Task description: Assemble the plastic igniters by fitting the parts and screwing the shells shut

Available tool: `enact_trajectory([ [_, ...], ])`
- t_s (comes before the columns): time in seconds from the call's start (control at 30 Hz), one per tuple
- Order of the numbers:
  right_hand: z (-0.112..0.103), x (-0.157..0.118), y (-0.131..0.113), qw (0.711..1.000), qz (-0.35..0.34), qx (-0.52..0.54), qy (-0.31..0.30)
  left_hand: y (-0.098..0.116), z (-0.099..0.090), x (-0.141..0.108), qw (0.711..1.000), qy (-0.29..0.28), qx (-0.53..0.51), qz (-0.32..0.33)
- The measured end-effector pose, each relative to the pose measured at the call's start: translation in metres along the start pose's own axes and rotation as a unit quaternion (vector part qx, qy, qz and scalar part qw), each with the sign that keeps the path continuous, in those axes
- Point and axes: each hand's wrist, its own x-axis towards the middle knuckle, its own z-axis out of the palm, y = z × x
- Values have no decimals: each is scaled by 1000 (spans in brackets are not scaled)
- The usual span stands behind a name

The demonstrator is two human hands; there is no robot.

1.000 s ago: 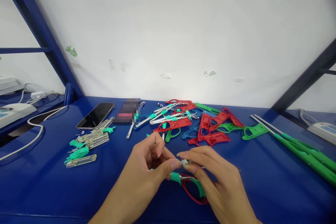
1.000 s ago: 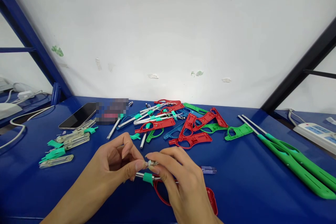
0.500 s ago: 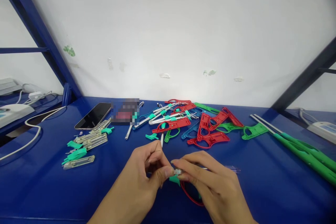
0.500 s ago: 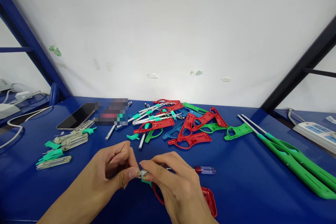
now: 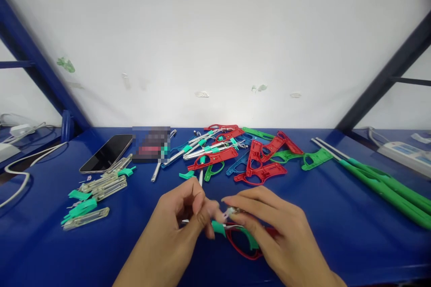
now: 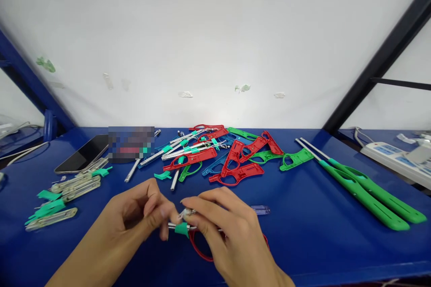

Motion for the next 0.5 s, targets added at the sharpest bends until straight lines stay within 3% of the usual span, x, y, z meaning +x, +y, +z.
enact_trajectory([
  [0.13, -27, -9, 2, 997, 47, -42, 38, -13, 9, -5, 995, 17, 82, 61],
  [0.27, -50, -34, 8, 989, 100, -98, 47, -27, 20, -7, 955, 7, 229, 189],
  [0.4, -56, -54, 16, 982, 135, -129, 36, -30, 31, -3, 912, -25, 301, 276],
  [0.5, -54, -57, 20, 979, 172, -109, 15, -29, 42, 2, 890, -57, 346, 293],
])
